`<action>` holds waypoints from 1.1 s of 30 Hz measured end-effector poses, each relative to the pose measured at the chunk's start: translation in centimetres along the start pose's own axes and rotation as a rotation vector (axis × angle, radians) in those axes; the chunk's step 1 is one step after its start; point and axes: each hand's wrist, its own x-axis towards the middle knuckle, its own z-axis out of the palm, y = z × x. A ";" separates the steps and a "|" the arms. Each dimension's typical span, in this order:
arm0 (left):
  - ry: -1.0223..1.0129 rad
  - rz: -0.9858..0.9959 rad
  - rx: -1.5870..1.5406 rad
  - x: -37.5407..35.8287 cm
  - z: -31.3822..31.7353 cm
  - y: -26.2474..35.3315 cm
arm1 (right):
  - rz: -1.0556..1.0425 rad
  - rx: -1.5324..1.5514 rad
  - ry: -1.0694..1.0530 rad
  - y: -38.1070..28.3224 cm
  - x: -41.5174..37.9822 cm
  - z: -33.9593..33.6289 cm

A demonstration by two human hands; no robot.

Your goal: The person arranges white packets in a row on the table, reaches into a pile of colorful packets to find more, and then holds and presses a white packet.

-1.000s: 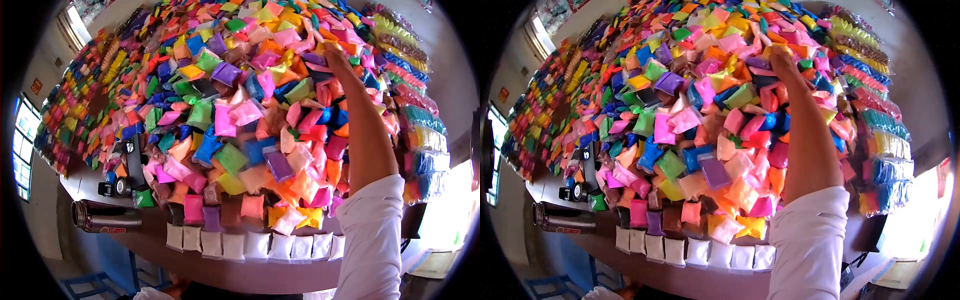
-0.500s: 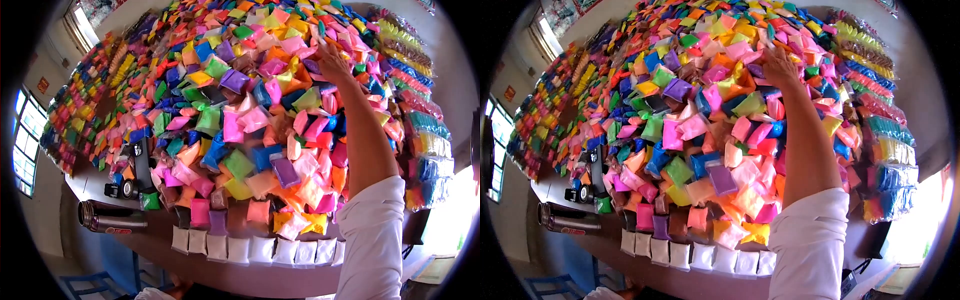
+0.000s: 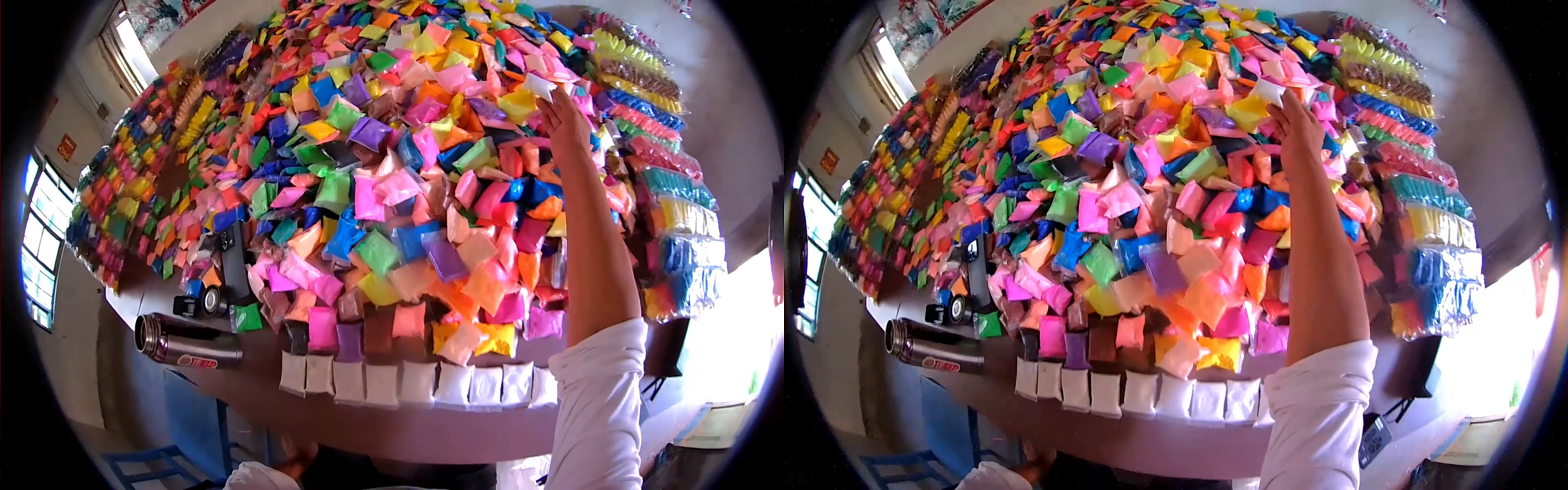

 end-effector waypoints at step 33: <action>-0.338 0.199 -0.978 -12.2 1.8 1.5 | 0.690 0.300 -0.056 -1.2 -64.5 -3.9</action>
